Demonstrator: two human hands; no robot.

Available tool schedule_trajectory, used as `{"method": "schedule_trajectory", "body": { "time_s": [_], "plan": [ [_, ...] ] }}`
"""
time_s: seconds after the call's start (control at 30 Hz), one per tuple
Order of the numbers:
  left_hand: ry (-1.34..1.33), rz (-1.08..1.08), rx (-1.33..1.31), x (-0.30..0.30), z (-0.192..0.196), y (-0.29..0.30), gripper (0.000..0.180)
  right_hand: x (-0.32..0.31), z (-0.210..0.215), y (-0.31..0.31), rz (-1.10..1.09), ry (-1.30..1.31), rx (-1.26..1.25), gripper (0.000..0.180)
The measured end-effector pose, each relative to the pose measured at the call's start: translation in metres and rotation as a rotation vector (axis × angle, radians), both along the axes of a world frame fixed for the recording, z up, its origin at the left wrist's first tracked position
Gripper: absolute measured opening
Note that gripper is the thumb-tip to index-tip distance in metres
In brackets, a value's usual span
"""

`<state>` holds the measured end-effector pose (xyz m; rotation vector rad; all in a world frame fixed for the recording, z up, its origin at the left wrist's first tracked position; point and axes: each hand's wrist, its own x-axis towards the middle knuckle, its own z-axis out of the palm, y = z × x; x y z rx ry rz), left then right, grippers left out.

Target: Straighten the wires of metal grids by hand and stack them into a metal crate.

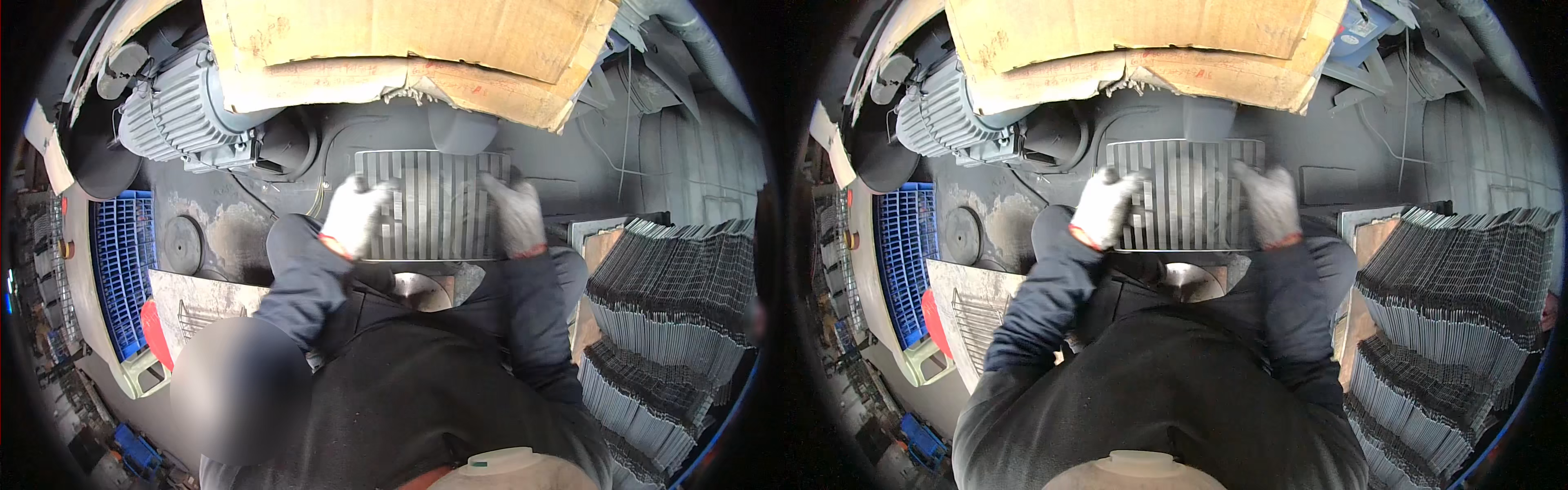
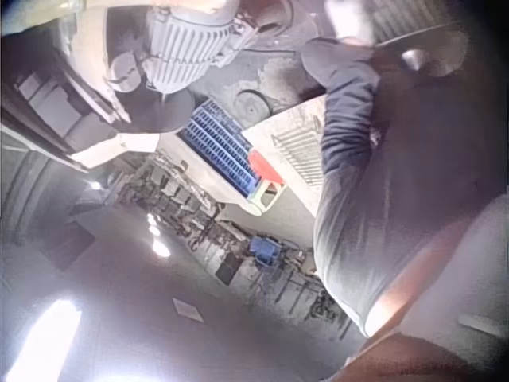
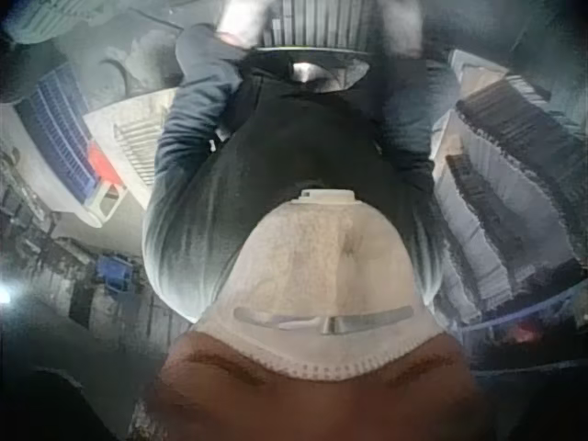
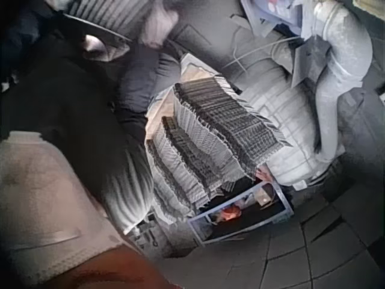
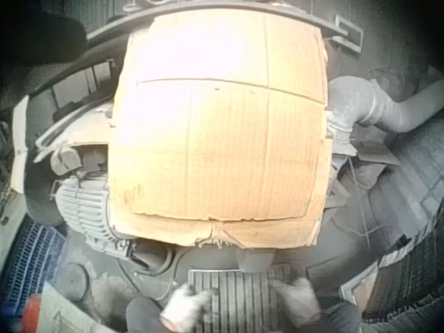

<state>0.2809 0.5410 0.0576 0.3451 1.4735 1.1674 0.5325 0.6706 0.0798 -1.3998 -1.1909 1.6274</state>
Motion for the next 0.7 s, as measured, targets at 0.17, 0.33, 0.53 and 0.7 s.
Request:
{"method": "schedule_trajectory", "body": {
  "time_s": [0.17,0.33,0.53,0.7],
  "plan": [
    [-0.200,0.013,-0.008,-0.035,0.014,0.003,0.037,0.013,-0.039,0.010,0.470,-0.455,0.405,0.043],
    [-0.084,-0.182,0.048,0.046,0.020,0.049,0.039,0.068,0.040,0.000,-0.141,-0.010,-0.051,0.024],
    [-0.112,-0.134,0.016,0.002,0.021,0.021,0.036,0.020,0.027,0.003,0.043,0.025,-0.027,0.027],
    [-0.114,0.073,0.035,-0.068,0.019,-0.039,0.026,-0.065,0.038,-0.031,0.224,-0.157,-0.225,0.031]
  ]
}}
